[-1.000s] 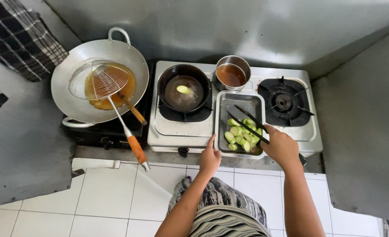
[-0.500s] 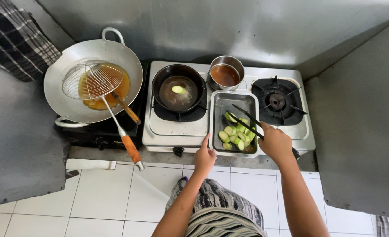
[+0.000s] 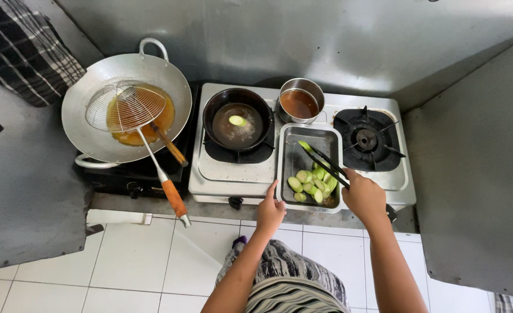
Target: The person fries small food items in a wok, removes them with a strainer, and places them in a bowl. They then use tongs to transfer sliced green vegetables from a tray into a pot of hot oil on the stove to fry.
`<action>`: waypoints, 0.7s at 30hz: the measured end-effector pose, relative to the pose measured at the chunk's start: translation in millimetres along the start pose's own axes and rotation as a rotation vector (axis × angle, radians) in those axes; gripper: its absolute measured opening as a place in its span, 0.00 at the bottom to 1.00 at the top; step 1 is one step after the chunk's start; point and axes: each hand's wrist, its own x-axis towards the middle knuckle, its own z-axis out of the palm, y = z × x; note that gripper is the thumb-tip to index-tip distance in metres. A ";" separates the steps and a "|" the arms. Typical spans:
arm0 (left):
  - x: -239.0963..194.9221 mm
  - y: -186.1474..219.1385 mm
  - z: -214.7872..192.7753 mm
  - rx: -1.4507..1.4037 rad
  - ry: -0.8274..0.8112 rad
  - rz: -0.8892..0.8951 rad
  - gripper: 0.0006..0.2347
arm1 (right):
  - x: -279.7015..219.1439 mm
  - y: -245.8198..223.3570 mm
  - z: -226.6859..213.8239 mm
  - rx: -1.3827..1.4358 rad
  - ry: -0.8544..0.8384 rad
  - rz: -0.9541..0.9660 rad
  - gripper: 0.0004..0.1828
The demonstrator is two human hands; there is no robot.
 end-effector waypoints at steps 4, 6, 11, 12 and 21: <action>-0.9 2.1 -1.8 0.055 -0.011 0.000 0.30 | -4.8 -23.5 -22.5 0.049 0.120 -0.128 0.28; -2.0 3.3 -2.6 0.047 -0.012 0.002 0.30 | 0.4 -41.6 -29.2 0.057 0.145 -0.190 0.29; -1.1 2.5 -2.3 0.050 -0.026 0.008 0.30 | 30.1 -90.1 -21.1 0.066 0.213 -0.386 0.27; 0.1 1.3 -2.4 0.047 -0.028 0.012 0.30 | 39.1 -99.9 -15.3 0.028 0.168 -0.356 0.27; 2.9 -7.0 0.0 -0.014 -0.051 0.031 0.29 | 101.8 -146.9 39.4 -0.057 0.077 -0.324 0.16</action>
